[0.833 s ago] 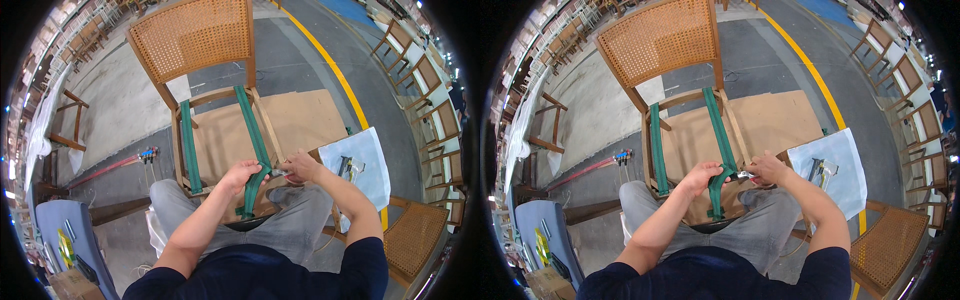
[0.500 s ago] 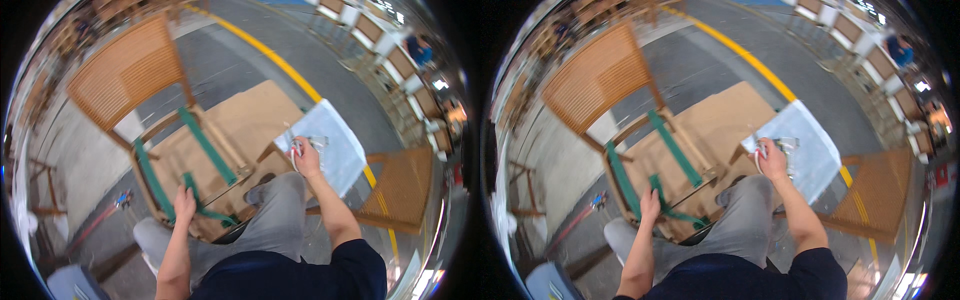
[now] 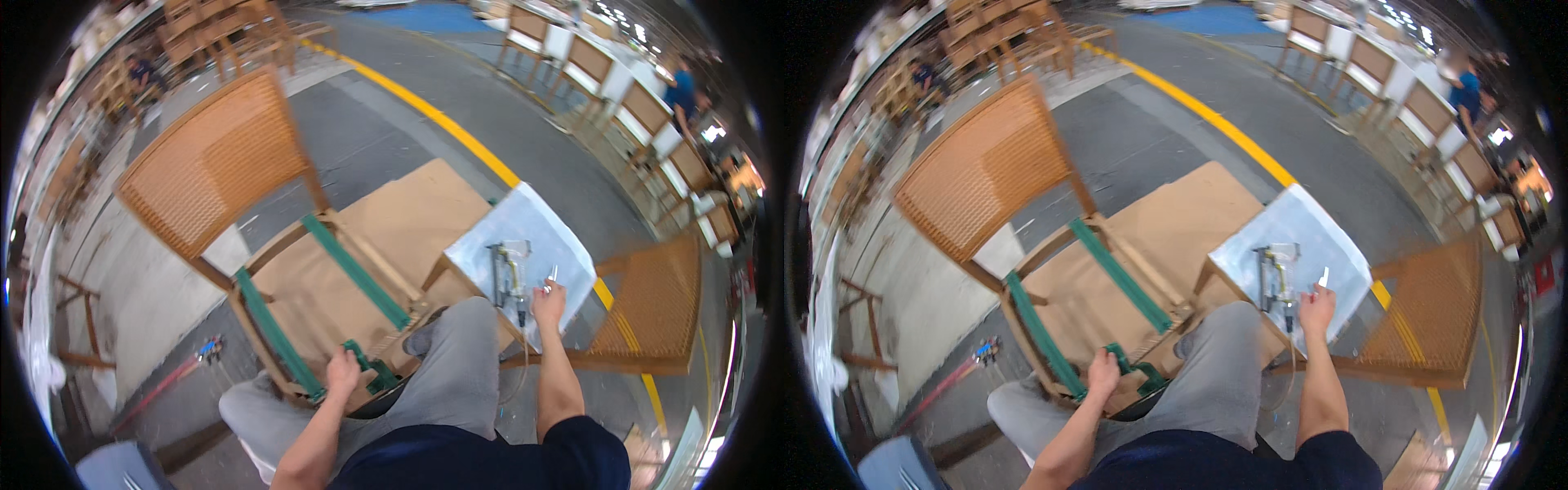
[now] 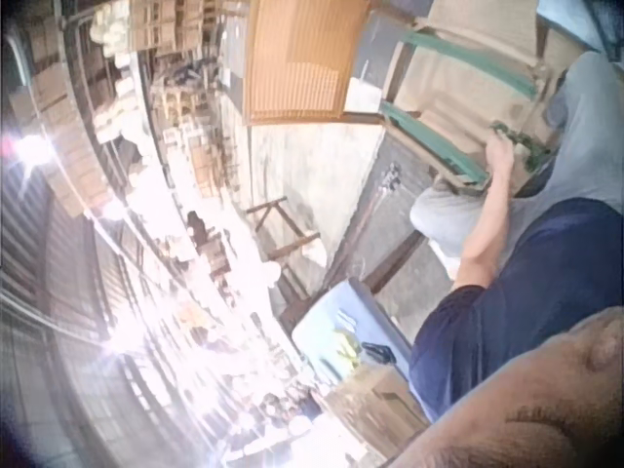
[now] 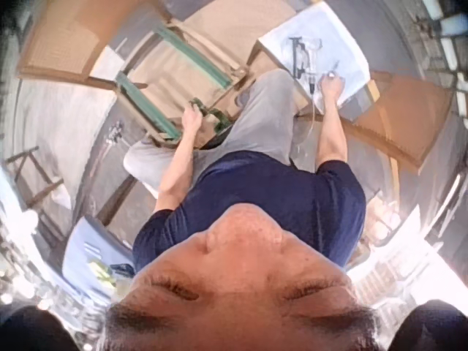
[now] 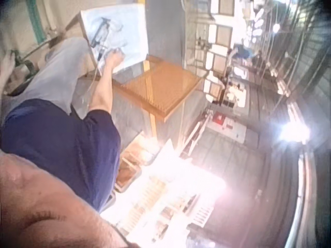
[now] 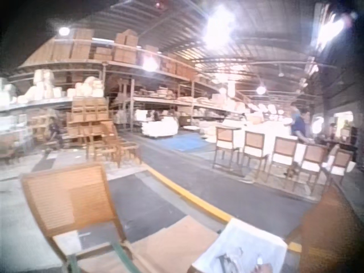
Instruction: The person weaves green webbing straps across the seat frame of a wooden chair. They repeatedly stretch, align, and staple the straps using a pneumatic staple gun, then trim excess with scissors. The chair remains upright on the floor throughout.
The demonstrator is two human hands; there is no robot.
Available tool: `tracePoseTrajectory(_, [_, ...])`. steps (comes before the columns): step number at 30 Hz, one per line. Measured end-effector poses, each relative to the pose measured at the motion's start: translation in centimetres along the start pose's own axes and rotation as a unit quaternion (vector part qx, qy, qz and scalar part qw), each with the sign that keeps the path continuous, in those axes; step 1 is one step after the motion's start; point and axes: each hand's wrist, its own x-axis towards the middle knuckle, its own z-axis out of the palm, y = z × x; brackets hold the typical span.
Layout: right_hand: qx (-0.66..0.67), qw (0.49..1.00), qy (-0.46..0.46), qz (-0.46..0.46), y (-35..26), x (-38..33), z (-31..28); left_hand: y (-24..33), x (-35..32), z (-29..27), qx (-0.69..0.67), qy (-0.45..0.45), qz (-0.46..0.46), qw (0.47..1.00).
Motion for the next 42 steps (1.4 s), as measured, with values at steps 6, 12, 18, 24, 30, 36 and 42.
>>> tracePoseTrajectory(6, [0.398,0.856,-0.319,-0.083,-15.0,-6.7,3.6,2.2,-1.6,-3.2,-0.361,0.0,-0.042,0.932])
tracePoseTrajectory(12, [0.433,0.573,-0.695,-0.042,-28.5,-20.6,0.7,8.3,-2.7,-11.4,-0.535,0.115,0.076,0.834])
tracePoseTrajectory(18, [0.38,0.52,-0.759,-0.095,-27.0,-23.8,1.3,2.2,-6.8,-11.5,-0.609,0.067,0.047,0.789])
tracePoseTrajectory(24, [0.466,0.522,-0.708,-0.096,-29.7,-20.9,5.1,1.2,-10.7,-8.9,-0.348,0.072,0.083,0.931])
tracePoseTrajectory(30, [0.472,0.574,-0.669,-0.03,-28.6,-20.3,4.2,-10.0,-15.7,-26.7,-0.066,0.466,-0.036,0.882])
tracePoseTrajectory(36, [0.437,0.628,-0.644,0.015,-25.6,-20.8,5.9,-24.1,-30.0,-44.7,0.259,0.535,-0.5,0.63])
tracePoseTrajectory(42, [0.426,0.65,-0.629,-0.019,-25.9,-20.5,6.5,-28.4,-30.9,-47.0,0.242,0.448,-0.481,0.713])
